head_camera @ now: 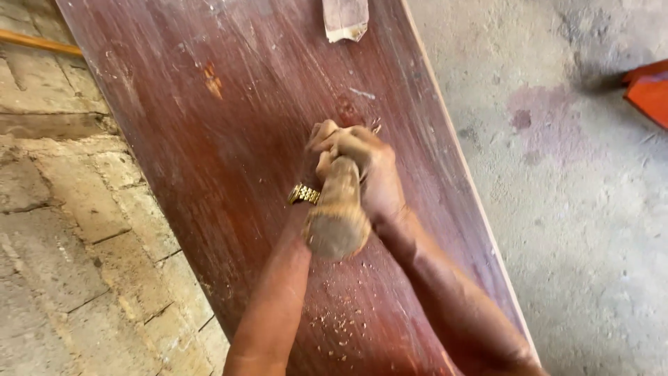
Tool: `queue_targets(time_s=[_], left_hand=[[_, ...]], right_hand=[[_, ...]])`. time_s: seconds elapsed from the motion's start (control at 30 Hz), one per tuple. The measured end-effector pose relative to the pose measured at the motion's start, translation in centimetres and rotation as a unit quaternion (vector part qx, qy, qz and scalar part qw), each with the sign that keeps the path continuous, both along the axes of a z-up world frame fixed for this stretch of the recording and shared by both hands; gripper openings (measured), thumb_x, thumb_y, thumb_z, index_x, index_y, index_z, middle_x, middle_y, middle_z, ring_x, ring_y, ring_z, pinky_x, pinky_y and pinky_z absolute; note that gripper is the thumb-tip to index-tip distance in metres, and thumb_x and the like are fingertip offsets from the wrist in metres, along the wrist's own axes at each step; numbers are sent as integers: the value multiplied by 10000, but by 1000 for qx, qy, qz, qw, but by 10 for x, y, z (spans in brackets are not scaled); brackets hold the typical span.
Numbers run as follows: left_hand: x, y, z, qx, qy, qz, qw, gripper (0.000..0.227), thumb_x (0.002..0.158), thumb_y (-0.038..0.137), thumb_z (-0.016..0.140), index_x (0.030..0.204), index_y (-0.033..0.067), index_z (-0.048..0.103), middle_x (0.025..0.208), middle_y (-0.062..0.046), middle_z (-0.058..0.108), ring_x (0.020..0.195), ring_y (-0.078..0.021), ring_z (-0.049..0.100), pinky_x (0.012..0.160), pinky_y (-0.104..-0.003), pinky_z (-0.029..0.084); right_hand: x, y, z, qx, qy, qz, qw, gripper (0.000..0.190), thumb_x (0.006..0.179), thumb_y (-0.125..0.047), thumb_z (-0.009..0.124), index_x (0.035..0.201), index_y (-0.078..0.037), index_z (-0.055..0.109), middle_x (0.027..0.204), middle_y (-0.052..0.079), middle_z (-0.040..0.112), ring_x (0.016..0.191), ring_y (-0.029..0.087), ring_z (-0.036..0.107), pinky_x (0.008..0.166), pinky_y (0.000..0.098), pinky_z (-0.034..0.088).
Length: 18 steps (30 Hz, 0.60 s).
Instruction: Stripping the old finish from a wooden tabletop using a chisel and sandpaper.
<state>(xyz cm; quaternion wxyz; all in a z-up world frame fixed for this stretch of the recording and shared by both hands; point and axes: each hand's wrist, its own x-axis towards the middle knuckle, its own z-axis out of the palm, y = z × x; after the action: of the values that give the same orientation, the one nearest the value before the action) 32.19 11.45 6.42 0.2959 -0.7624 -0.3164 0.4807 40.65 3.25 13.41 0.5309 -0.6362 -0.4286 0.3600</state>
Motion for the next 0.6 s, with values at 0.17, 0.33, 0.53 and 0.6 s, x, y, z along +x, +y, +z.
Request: queue_targets(time_s=[0.17, 0.33, 0.53, 0.6], left_hand=[[70, -16, 111, 105, 138, -11, 985, 465, 738, 111, 730, 1040, -94, 442, 930, -178, 563, 858, -237, 542, 773, -269, 492], [33, -5, 100, -62, -167, -25, 984, 419, 837, 172, 650, 1079, -95, 438, 984, -183, 551, 925, -246, 530, 858, -297, 472], [-22, 14, 51, -374, -720, 6, 585, 401, 1050, 299, 489, 1160, -84, 448, 1094, -182, 533, 1068, -261, 511, 1035, -354, 436], [-30, 16, 38, -428, -828, 17, 362, 428, 1121, 343, 436, 1187, -80, 452, 1130, -181, 527, 1115, -267, 504, 1093, -373, 424]], right_hand=[[-17, 16, 4, 106, -136, -21, 985, 167, 846, -146, 747, 986, -77, 687, 1052, 87, 669, 997, 275, 655, 841, 435, 574], [-11, 43, 0, 113, -153, -33, 981, 187, 872, -159, 788, 912, -68, 629, 1010, 102, 642, 972, 302, 633, 839, 441, 566], [-2, 46, -6, 120, -75, -61, 988, 138, 845, -147, 775, 935, -108, 679, 950, 42, 676, 909, 232, 668, 839, 391, 575], [3, 42, -1, 80, -55, -58, 994, 184, 792, -152, 797, 950, -109, 711, 909, 52, 673, 855, 218, 677, 776, 382, 581]])
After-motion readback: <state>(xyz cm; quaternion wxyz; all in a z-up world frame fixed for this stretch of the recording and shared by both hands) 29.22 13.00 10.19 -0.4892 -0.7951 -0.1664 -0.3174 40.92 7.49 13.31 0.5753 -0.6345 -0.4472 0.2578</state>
